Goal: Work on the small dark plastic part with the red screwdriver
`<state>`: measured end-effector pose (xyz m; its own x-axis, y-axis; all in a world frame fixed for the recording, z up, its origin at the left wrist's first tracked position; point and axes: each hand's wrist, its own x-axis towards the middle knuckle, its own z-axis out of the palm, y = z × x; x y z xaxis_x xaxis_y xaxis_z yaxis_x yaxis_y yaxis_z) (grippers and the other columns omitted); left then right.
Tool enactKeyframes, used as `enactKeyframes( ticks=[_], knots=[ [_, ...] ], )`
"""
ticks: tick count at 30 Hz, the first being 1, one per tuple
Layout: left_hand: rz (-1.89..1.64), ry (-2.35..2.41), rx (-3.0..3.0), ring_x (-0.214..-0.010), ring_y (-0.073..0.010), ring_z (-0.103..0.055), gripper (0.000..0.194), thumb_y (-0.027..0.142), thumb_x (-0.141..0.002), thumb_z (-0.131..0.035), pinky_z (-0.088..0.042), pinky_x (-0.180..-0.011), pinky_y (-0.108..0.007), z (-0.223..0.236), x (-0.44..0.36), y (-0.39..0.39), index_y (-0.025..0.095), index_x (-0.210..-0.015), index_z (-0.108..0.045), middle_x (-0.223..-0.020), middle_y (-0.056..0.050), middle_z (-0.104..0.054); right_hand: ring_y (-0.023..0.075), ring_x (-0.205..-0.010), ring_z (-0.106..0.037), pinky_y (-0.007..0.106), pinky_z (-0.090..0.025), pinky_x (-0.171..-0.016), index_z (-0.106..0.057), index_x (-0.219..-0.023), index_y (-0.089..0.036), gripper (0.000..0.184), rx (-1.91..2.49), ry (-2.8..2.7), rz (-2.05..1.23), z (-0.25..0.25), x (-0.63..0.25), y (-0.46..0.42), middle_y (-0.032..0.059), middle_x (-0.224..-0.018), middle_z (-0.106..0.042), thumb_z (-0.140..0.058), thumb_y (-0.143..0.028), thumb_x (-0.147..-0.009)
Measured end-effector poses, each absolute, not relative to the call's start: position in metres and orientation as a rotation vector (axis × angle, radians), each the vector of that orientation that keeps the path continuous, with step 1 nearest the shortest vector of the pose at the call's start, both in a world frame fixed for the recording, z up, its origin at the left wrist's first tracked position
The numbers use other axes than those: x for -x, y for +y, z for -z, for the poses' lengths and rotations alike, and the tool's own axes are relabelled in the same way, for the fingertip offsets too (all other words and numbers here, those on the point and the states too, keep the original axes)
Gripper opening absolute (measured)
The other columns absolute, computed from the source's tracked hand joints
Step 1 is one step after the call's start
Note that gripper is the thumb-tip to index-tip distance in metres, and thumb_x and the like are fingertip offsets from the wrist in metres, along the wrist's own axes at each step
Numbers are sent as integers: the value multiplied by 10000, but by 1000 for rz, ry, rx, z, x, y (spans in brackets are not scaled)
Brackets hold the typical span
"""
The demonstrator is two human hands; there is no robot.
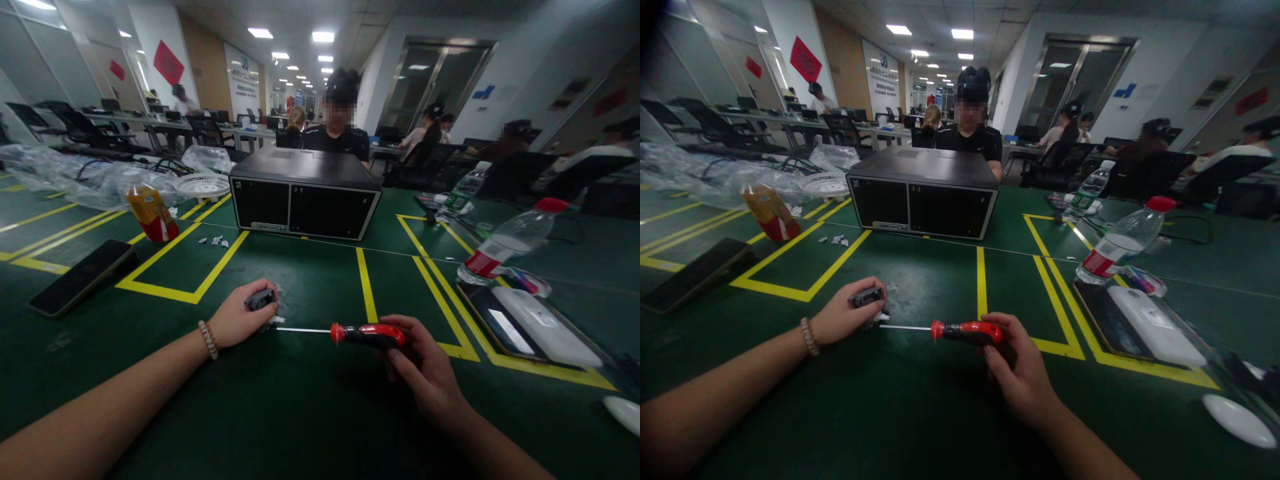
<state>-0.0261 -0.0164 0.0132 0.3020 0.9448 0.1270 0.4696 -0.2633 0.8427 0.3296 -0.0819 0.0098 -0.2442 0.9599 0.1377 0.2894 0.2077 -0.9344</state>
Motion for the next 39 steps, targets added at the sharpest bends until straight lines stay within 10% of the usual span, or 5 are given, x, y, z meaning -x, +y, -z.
enactKeyframes(
  ticks=[9, 39],
  knots=[
    [-845, 1240, -1860, -763, -193, -622, 170, 329, -897, -621, -488, -702, -322, -14, 27, -16, 180, -978, -629, -881, -23, -654, 137, -547, -607, 225, -495, -468, -615, -952, -228, 316, 1170, -1640, -1128, -13, -326, -79, 1, -703, -659, -569, -533, -1020],
    [-834, 1237, -1845, -755, -189, -631, 178, 344, -902, -624, -502, -678, -307, -11, 28, -15, 190, -992, -628, -889, -22, -657, 165, -579, -653, 284, -573, -487, -543, -1293, -238, 329, 1234, -1733, -955, -14, -325, -80, 62, -936, -702, -603, -369, -997]
  ],
)
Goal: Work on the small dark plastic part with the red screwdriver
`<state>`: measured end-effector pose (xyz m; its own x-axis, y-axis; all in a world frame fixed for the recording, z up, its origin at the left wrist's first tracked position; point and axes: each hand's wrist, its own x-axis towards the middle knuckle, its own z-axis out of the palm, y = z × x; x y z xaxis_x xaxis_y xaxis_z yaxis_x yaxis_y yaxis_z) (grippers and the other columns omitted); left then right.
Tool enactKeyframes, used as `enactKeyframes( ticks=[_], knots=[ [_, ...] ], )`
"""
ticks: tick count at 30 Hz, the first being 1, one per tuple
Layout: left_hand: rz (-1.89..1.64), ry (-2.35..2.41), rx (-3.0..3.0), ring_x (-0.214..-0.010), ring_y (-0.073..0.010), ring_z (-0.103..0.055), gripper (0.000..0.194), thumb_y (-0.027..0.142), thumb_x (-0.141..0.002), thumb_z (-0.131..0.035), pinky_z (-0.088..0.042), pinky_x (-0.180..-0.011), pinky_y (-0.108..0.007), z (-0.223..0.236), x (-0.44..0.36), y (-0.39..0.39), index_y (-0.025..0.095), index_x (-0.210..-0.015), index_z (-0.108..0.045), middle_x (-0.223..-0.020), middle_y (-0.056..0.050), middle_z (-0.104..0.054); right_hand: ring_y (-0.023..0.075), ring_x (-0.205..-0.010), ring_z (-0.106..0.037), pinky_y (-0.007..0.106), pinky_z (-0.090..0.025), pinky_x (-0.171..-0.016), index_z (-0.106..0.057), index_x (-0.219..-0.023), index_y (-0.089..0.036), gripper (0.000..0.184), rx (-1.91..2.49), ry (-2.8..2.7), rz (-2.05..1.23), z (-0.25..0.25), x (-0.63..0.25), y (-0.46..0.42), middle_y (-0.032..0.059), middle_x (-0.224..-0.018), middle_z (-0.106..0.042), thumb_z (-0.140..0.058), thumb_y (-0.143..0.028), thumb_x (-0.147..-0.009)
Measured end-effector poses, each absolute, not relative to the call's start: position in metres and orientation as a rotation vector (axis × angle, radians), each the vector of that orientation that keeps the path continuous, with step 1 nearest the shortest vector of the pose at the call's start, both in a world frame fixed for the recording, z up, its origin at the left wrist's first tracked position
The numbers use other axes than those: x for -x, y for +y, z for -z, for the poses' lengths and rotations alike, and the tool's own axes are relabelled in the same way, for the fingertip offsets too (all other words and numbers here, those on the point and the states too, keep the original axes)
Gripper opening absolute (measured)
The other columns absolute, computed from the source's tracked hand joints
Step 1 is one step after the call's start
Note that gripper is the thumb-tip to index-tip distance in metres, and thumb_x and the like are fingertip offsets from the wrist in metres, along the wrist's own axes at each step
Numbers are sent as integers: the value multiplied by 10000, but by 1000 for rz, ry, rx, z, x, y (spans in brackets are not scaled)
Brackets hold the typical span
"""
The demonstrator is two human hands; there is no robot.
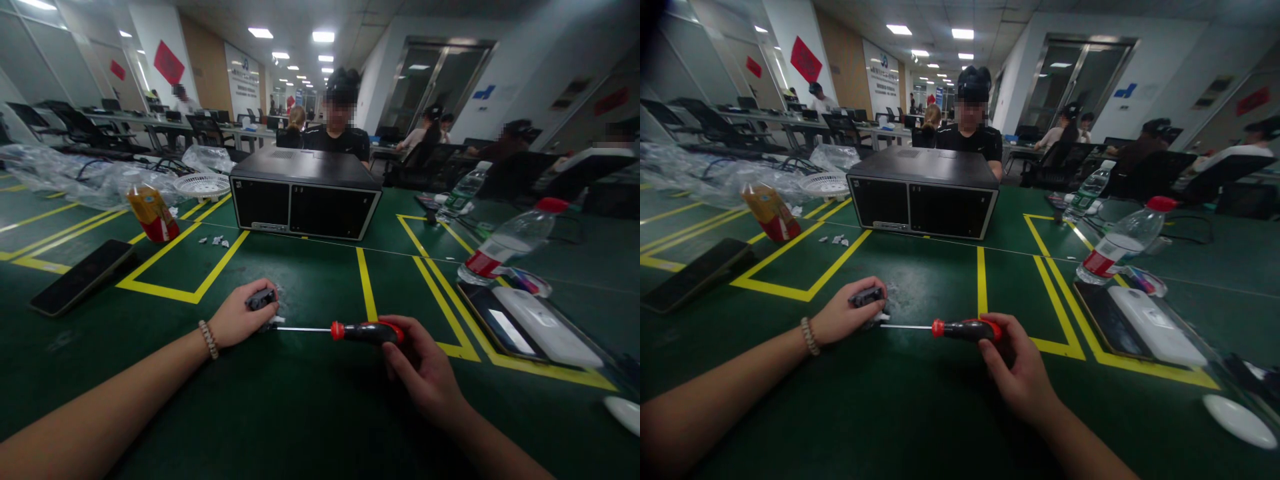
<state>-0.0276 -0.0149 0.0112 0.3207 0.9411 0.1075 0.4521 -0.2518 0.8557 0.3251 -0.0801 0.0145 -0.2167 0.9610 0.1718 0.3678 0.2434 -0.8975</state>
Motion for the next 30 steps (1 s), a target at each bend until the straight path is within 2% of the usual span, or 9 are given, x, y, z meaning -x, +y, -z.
enactKeyframes(
  ticks=[7, 13, 18, 23, 30],
  knots=[
    [-840, 1252, -1850, -760, -187, -631, 169, 336, -893, -624, -503, -690, -306, -13, 27, -16, 189, -976, -631, -883, -22, -661, 150, -468, -612, 244, -498, -394, -561, -1185, -215, 343, 1274, -1703, -954, -18, -322, -81, 1, -673, -688, -586, -507, -1006],
    [-848, 1246, -1871, -764, -186, -628, 169, 345, -895, -631, -501, -689, -302, -11, 28, -15, 198, -977, -631, -892, -22, -666, 150, -447, -628, 238, -499, -381, -612, -1004, -216, 343, 1284, -1703, -978, -13, -327, -78, -5, -622, -674, -593, -559, -988],
    [-840, 1240, -1860, -767, -189, -633, 163, 333, -903, -620, -503, -690, -307, -14, 27, -16, 193, -985, -631, -900, -28, -668, 145, -476, -620, 240, -502, -409, -635, -915, -224, 300, 1305, -1707, -932, -10, -328, -77, -13, -634, -653, -619, -515, -985],
    [-843, 1253, -1870, -766, -187, -629, 144, 313, -898, -620, -497, -704, -309, -13, 27, -16, 189, -970, -628, -878, -15, -656, 137, -463, -590, 248, -494, -387, -640, -1038, -221, 275, 1280, -1708, -881, -8, -327, -76, 7, -728, -685, -646, -487, -969],
    [-846, 1247, -1859, -757, -184, -623, 171, 341, -891, -628, -489, -694, -301, -11, 27, -15, 192, -975, -629, -877, -16, -660, 180, -587, -665, 272, -539, -440, -573, -1116, -244, 310, 1261, -1660, -854, -5, -327, -76, 35, -851, -687, -713, -444, -924]
  ],
)
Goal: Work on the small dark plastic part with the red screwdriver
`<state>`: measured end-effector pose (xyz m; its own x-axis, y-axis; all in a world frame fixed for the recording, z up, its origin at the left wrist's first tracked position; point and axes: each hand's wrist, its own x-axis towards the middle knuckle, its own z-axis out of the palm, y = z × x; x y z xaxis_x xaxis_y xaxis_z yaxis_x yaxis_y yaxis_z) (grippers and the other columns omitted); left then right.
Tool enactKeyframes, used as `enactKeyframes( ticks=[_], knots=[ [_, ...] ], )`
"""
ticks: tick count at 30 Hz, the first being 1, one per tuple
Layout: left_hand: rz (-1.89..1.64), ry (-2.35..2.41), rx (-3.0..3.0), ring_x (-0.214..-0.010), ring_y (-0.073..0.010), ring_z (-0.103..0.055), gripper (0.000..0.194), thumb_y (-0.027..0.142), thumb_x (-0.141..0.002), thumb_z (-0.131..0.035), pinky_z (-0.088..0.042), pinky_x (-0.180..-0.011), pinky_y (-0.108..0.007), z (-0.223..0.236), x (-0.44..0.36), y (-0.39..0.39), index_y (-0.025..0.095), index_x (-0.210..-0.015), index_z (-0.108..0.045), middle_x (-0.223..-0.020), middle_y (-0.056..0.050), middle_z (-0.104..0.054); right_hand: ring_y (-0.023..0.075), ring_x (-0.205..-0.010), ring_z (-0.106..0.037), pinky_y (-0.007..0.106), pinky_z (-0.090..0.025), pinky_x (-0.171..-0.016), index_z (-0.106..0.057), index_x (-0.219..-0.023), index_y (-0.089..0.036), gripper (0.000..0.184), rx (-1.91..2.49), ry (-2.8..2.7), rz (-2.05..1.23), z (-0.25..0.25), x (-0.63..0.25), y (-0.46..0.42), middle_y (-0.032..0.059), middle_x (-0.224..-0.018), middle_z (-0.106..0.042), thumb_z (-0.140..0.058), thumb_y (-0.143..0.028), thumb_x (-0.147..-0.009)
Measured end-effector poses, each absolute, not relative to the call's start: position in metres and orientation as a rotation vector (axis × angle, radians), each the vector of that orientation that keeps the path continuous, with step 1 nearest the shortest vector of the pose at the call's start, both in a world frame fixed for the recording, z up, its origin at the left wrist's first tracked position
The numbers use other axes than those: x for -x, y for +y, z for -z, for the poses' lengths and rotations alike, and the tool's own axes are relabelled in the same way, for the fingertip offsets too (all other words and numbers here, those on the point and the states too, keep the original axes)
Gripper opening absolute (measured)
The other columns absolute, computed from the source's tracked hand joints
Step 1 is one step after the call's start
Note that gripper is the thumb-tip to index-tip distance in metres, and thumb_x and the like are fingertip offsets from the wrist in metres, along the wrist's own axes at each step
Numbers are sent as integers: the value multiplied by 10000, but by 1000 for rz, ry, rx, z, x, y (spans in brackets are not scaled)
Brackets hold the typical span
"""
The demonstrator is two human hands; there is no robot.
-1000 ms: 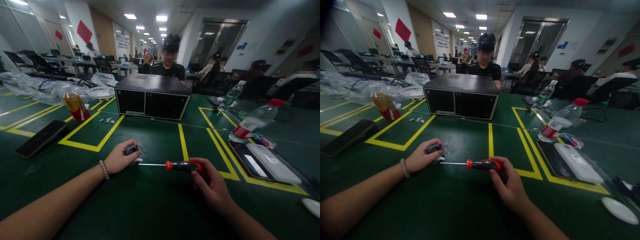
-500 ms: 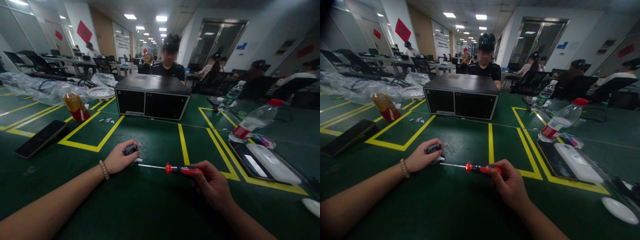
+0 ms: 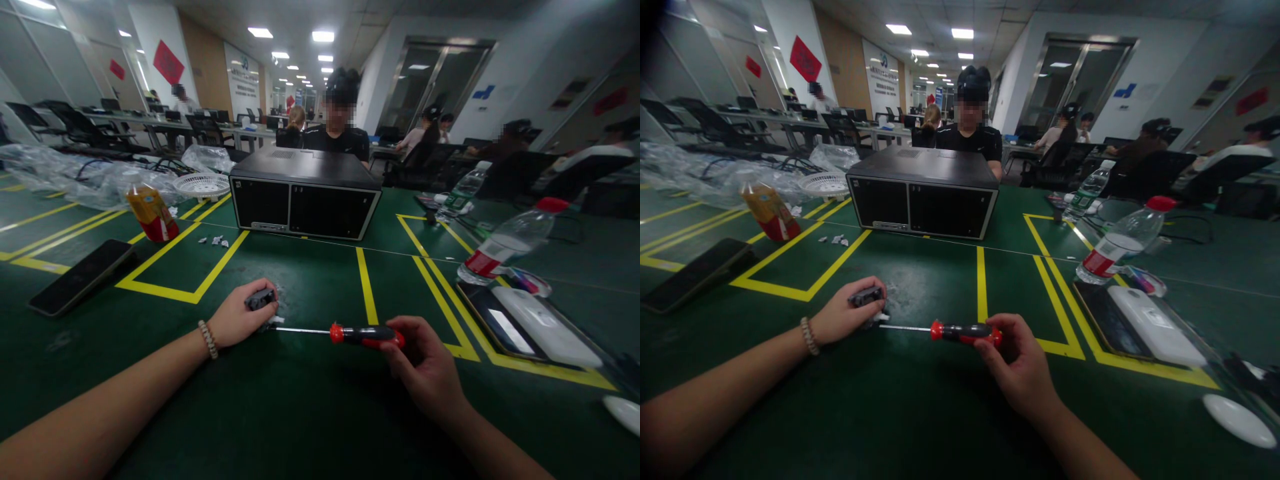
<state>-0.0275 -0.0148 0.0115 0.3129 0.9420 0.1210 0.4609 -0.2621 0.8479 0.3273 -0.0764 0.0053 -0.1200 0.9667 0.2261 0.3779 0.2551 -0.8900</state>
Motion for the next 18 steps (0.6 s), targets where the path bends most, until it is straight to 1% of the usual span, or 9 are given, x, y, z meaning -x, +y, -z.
enactKeyframes(
  ticks=[7, 11, 15, 18],
  knots=[
    [-859, 1232, -1865, -780, -194, -634, 169, 342, -892, -629, -501, -718, -314, -11, 28, -14, 196, -976, -633, -893, -26, -667, 188, -643, -670, 291, -549, -477, -552, -1176, -268, 330, 1244, -1677, -857, -8, -326, -77, 41, -925, -667, -725, -355, -908],
    [-850, 1232, -1861, -764, -187, -637, 171, 342, -895, -626, -506, -698, -304, -10, 29, -14, 196, -982, -634, -891, -26, -671, 191, -648, -663, 297, -543, -494, -530, -1239, -265, 370, 1243, -1691, -865, -10, -324, -80, 46, -945, -669, -706, -317, -918],
    [-836, 1227, -1842, -759, -183, -638, 178, 346, -894, -630, -510, -680, -292, -10, 29, -14, 195, -988, -634, -895, -27, -676, 193, -625, -651, 307, -545, -513, -518, -1333, -266, 408, 1221, -1734, -878, -13, -325, -82, 30, -882, -666, -645, -275, -945],
    [-835, 1238, -1845, -765, -188, -636, 179, 349, -894, -629, -509, -683, -297, -10, 28, -14, 196, -987, -633, -901, -28, -674, 192, -589, -635, 307, -544, -502, -531, -1351, -260, 403, 1211, -1742, -914, -17, -325, -82, 21, -820, -659, -624, -290, -960]
  ],
)
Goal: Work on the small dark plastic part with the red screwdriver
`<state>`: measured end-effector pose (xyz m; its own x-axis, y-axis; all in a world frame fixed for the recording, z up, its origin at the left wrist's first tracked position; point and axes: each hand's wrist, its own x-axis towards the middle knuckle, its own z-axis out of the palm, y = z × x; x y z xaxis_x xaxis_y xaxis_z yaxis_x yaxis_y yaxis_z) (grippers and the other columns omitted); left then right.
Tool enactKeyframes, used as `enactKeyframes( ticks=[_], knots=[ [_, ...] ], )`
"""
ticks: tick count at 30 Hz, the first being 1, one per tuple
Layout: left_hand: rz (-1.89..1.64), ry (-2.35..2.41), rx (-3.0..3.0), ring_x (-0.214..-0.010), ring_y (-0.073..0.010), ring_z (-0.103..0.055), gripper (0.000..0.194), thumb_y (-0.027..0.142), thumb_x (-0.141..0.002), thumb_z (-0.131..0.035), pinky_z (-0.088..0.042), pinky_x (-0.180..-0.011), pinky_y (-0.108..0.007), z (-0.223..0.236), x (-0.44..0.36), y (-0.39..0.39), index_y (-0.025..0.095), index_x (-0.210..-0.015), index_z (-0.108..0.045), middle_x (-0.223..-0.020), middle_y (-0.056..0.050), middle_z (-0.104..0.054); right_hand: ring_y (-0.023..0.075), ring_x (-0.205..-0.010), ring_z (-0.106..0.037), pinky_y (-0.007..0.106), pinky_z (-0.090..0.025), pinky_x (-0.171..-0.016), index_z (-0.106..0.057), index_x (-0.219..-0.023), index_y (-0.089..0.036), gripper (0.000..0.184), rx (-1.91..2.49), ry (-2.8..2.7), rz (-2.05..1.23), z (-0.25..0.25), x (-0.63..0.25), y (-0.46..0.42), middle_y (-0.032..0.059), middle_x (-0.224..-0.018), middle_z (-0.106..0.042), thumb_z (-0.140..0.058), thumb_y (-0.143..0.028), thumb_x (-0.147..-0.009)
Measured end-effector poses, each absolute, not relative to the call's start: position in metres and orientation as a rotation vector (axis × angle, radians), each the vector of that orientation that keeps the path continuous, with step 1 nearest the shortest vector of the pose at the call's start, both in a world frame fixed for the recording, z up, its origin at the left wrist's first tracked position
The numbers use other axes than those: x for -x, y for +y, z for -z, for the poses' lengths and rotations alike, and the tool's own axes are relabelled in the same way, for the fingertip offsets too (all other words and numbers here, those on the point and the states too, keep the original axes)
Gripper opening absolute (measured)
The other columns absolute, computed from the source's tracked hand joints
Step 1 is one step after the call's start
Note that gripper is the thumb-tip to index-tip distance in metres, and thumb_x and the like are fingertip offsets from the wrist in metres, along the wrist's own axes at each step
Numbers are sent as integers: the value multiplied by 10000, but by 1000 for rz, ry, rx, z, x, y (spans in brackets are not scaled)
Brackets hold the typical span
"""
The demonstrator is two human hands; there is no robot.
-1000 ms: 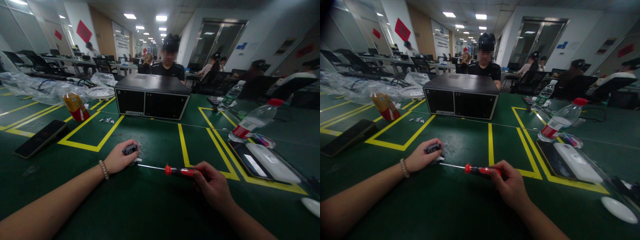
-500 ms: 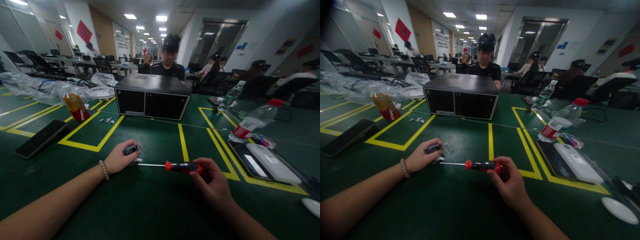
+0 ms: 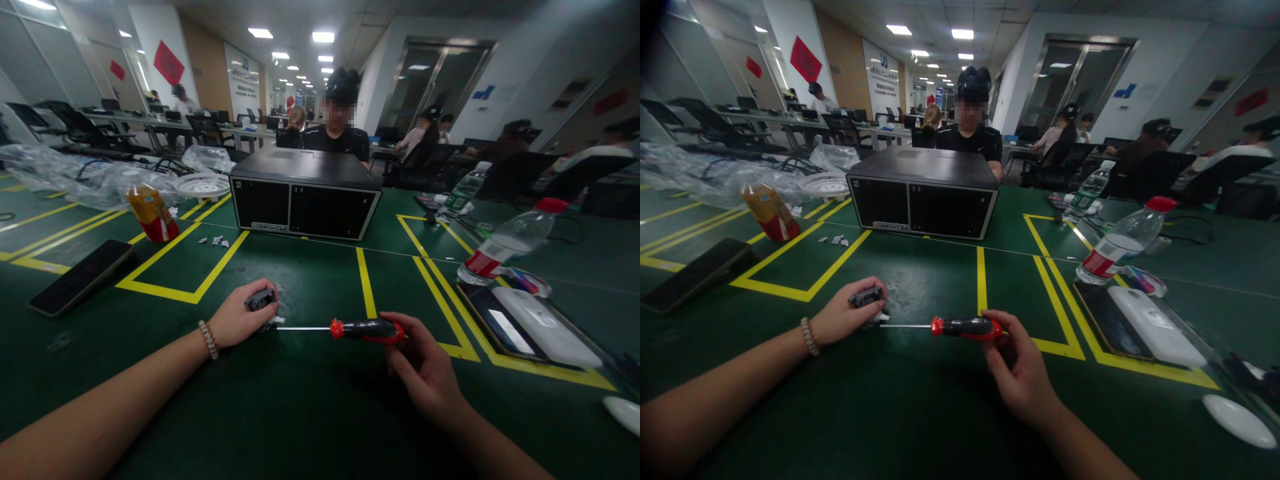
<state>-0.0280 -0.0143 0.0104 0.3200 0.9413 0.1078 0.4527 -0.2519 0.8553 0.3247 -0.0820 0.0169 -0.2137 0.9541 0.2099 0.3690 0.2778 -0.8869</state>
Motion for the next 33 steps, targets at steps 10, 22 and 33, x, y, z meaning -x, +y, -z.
enactKeyframes(
  ticks=[10, 22, 33],
  knots=[
    [-848, 1235, -1856, -753, -188, -629, 185, 359, -892, -629, -495, -685, -305, -11, 28, -15, 198, -983, -627, -882, -20, -659, 152, -498, -579, 257, -478, -421, -637, -993, -231, 308, 1271, -1671, -976, -15, -325, -80, -20, -670, -606, -615, -537, -976],
    [-846, 1240, -1847, -758, -192, -629, 160, 330, -898, -625, -502, -685, -309, -13, 26, -16, 192, -979, -627, -884, -26, -659, 166, -584, -628, 288, -560, -487, -495, -1355, -275, 358, 1193, -1717, -940, -15, -324, -81, 44, -931, -668, -582, -333, -1012],
    [-857, 1235, -1862, -744, -183, -605, 149, 316, -898, -624, -484, -687, -309, -10, 27, -14, 183, -965, -620, -862, -15, -641, 127, -487, -562, 225, -470, -417, -606, -964, -226, 276, 1210, -1655, -1062, -14, -326, -79, -30, -658, -581, -620, -501, -993]
  ],
)
